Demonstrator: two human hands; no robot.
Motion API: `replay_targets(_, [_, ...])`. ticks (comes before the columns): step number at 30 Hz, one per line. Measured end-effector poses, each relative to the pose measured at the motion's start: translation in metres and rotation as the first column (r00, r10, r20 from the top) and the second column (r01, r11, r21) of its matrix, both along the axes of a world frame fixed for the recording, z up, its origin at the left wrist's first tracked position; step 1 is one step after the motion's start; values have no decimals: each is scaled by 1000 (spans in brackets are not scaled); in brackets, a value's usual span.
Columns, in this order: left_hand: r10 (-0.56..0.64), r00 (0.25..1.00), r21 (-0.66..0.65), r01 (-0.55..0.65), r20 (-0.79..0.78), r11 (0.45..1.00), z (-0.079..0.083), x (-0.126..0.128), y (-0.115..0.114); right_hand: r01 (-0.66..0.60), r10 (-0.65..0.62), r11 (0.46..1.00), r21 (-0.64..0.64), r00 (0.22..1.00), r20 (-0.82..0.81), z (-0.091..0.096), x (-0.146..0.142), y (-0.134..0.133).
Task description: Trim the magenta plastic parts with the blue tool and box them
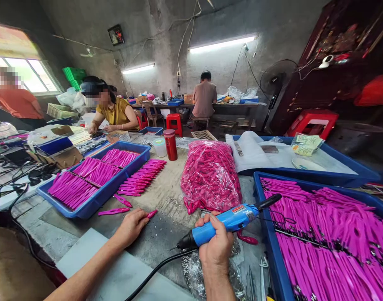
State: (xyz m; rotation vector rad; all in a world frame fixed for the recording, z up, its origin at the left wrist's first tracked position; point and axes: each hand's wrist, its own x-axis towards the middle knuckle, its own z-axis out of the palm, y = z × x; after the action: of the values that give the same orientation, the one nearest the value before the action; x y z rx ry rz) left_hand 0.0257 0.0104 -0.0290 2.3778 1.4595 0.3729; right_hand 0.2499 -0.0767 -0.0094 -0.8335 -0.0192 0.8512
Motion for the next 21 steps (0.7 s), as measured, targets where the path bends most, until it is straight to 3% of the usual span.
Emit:
replay_targets(9, [101,988,-86,-111,-115,990,10,13,1,5,-4,1000,-5,1000,8,-2,1,0])
replay_targets(16, [67,983,-77,-81,-169,994,11,14,-4,9,-10,1000,-29,999,-35,5,-1,-1])
replay_targets(21, [46,993,-87,-56,-111,995,13,9,-1,9,-10,1000,-13,1000,-23,4,-1,0])
